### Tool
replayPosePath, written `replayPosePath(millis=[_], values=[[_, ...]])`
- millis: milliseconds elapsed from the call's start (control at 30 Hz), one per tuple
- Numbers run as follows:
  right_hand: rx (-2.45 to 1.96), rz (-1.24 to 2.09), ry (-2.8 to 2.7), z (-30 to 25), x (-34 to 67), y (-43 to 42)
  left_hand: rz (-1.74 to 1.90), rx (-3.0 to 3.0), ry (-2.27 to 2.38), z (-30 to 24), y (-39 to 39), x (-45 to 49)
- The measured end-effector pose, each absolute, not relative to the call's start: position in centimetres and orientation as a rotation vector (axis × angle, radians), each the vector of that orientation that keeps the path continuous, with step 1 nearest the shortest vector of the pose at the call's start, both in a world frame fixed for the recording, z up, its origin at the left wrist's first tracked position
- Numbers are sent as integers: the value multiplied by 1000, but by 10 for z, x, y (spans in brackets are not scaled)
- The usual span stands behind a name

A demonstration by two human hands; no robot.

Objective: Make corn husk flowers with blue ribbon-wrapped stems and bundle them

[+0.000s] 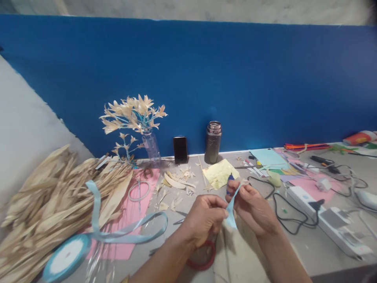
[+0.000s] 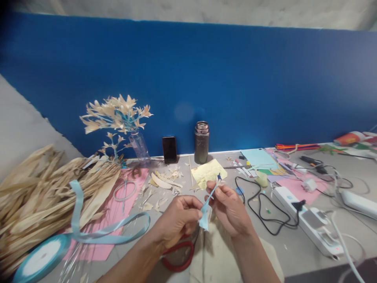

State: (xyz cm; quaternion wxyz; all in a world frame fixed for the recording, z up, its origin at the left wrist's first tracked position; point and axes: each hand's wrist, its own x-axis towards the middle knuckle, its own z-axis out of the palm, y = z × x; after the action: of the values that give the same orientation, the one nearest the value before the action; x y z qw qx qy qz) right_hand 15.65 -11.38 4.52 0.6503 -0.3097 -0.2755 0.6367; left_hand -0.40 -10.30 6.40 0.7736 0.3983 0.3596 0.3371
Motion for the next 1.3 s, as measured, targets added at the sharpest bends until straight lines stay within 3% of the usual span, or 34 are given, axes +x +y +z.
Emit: replayPosePath(millis=[300,633,900,1300], values=[[-856,1291,-601,41,141,-117,826,994,955,66,-105,-3],[-765,1384,-603,36,144,-117,663,702,674,61,-103,-17],[-776,1392,-630,40,142,-120,612,731,708,63,-104,-19],[-885,1206,-532,27,147,-123,935,953,940,55,-107,-12]])
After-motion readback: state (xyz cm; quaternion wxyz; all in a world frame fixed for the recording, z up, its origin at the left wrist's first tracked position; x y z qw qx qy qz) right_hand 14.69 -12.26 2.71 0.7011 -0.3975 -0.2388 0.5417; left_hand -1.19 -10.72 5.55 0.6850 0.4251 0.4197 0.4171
